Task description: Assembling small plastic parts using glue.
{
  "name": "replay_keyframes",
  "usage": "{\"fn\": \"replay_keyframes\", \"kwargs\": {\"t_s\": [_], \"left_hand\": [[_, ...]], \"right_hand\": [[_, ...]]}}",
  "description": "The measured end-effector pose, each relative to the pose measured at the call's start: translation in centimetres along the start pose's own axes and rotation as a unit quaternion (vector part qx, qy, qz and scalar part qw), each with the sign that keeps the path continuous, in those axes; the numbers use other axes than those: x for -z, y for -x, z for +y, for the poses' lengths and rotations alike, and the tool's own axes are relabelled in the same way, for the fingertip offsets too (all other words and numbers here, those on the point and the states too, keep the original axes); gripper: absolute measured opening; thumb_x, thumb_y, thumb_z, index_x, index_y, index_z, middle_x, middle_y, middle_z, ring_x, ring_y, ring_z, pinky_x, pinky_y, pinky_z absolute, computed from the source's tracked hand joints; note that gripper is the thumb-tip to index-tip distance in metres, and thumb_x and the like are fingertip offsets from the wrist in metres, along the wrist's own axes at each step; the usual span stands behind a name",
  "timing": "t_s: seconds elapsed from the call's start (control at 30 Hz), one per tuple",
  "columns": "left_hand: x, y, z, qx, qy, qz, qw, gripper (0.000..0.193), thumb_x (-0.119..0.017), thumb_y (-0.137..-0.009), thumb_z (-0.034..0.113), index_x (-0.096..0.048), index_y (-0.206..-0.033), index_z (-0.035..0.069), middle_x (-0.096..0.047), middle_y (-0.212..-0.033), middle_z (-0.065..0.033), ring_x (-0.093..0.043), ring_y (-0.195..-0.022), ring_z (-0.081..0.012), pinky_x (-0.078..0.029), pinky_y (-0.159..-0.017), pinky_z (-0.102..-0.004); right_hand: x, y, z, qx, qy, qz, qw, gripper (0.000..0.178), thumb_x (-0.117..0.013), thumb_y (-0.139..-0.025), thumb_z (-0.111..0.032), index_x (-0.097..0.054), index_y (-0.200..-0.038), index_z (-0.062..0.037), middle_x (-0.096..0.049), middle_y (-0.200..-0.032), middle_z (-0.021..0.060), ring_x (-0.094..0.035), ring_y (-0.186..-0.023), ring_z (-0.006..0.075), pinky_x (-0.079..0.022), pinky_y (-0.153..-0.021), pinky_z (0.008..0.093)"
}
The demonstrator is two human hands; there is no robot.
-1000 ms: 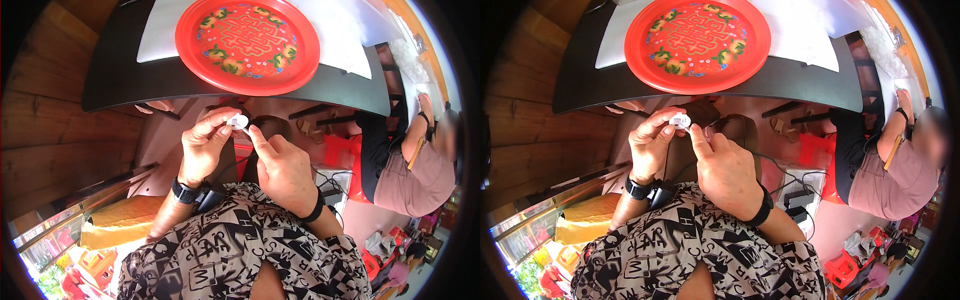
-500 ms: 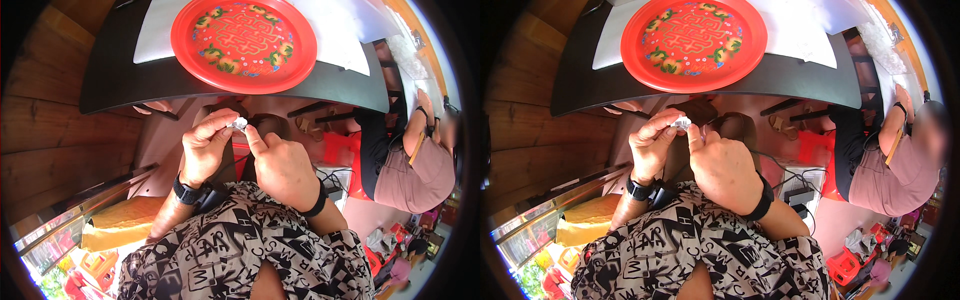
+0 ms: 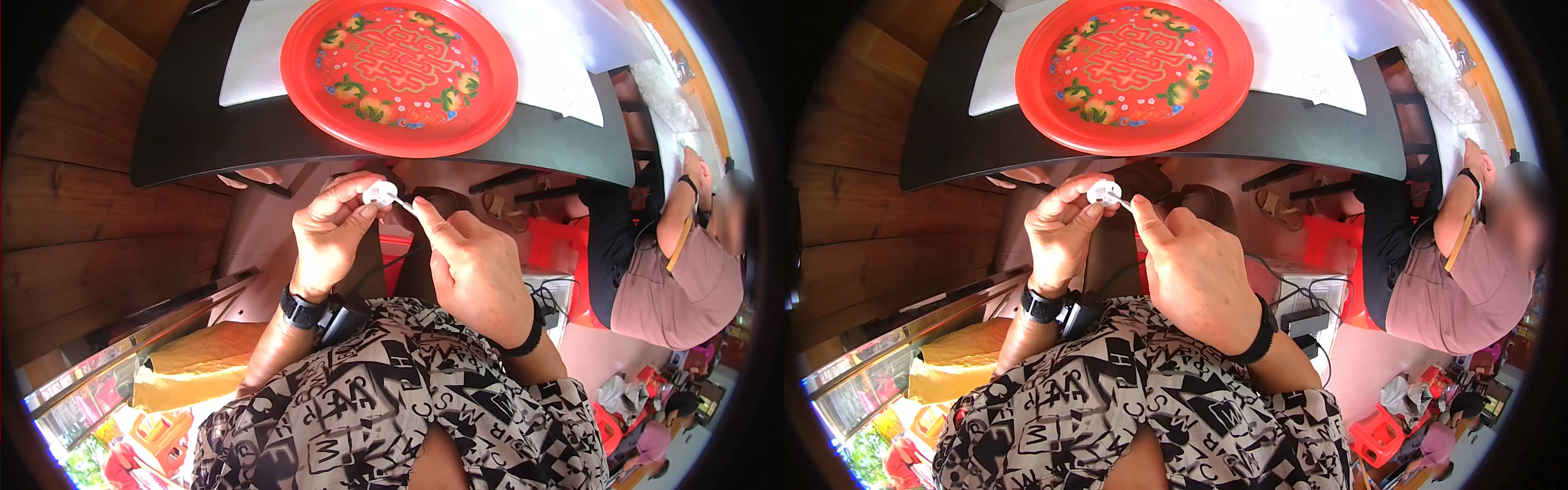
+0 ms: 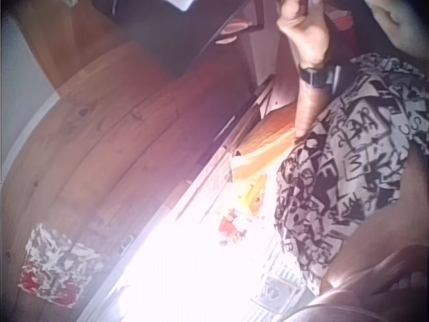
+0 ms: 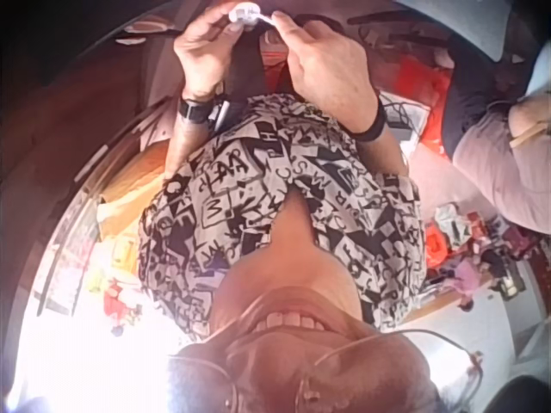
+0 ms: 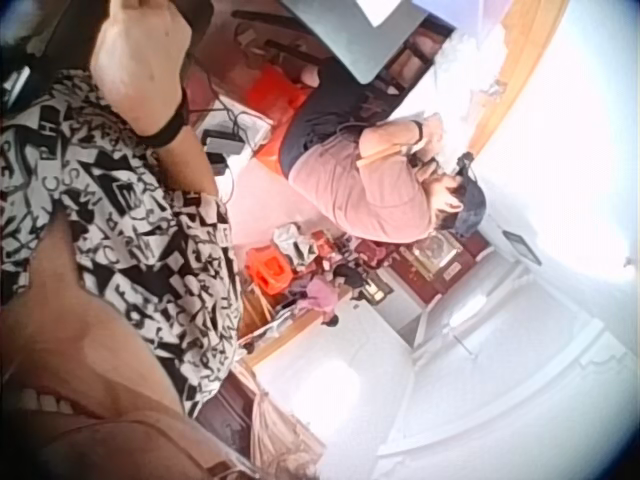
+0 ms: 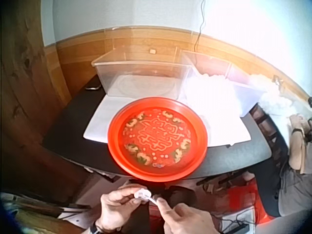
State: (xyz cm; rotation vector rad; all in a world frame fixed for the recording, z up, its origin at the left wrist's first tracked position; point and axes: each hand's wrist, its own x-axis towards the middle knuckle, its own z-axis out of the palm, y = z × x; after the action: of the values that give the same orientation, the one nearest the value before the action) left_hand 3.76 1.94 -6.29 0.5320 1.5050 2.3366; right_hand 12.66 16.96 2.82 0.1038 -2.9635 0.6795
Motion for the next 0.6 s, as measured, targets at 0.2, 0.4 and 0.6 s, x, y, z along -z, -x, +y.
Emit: {"fn": "replay_keyframes", "kwargs": {"t_s": [0.2,0.4,0.6], "left_hand": [[-0.1,0.1,0.0,-0.013,-0.001,-0.007,1.000,0.030,-0.055,-0.083,-0.012,-0.058,-0.111,-0.004,-0.057,-0.114,-0.0160,-0.059,-0.097,-0.0203,-0.052,-0.083,-0.0319],[-0.3,0.0,0.1,-0.025,-0.032,-0.005,0.999,0.032,-0.052,-0.082,-0.016,-0.058,-0.110,-0.003,-0.055,-0.116,-0.0153,-0.058,-0.100,-0.0208,-0.051,-0.084,-0.0314],[-0.7,0.2,0.0,-0.015,-0.042,0.016,0.999,0.028,-0.053,-0.081,-0.016,-0.061,-0.105,-0.004,-0.055,-0.114,-0.0134,-0.062,-0.085,-0.0171,-0.053,-0.075,-0.0274]], "right_hand": [[-0.7,0.1,-0.3,-0.004,0.041,-0.005,0.999,0.048,-0.060,-0.071,-0.006,-0.054,-0.118,-0.0005,-0.053,-0.072,0.0095,-0.058,-0.062,0.0248,-0.048,-0.054,0.0354],[-1.3,-0.2,-0.5,-0.001,0.060,-0.012,0.998,0.050,-0.057,-0.070,-0.006,-0.051,-0.119,0.0017,-0.055,-0.076,0.0111,-0.059,-0.064,0.0251,-0.049,-0.055,0.0349],[-1.1,-0.7,-0.7,0.007,0.059,-0.048,0.997,0.050,-0.057,-0.068,-0.005,-0.049,-0.116,0.0087,-0.058,-0.079,0.0165,-0.061,-0.062,0.0269,-0.049,-0.052,0.0351]]}}
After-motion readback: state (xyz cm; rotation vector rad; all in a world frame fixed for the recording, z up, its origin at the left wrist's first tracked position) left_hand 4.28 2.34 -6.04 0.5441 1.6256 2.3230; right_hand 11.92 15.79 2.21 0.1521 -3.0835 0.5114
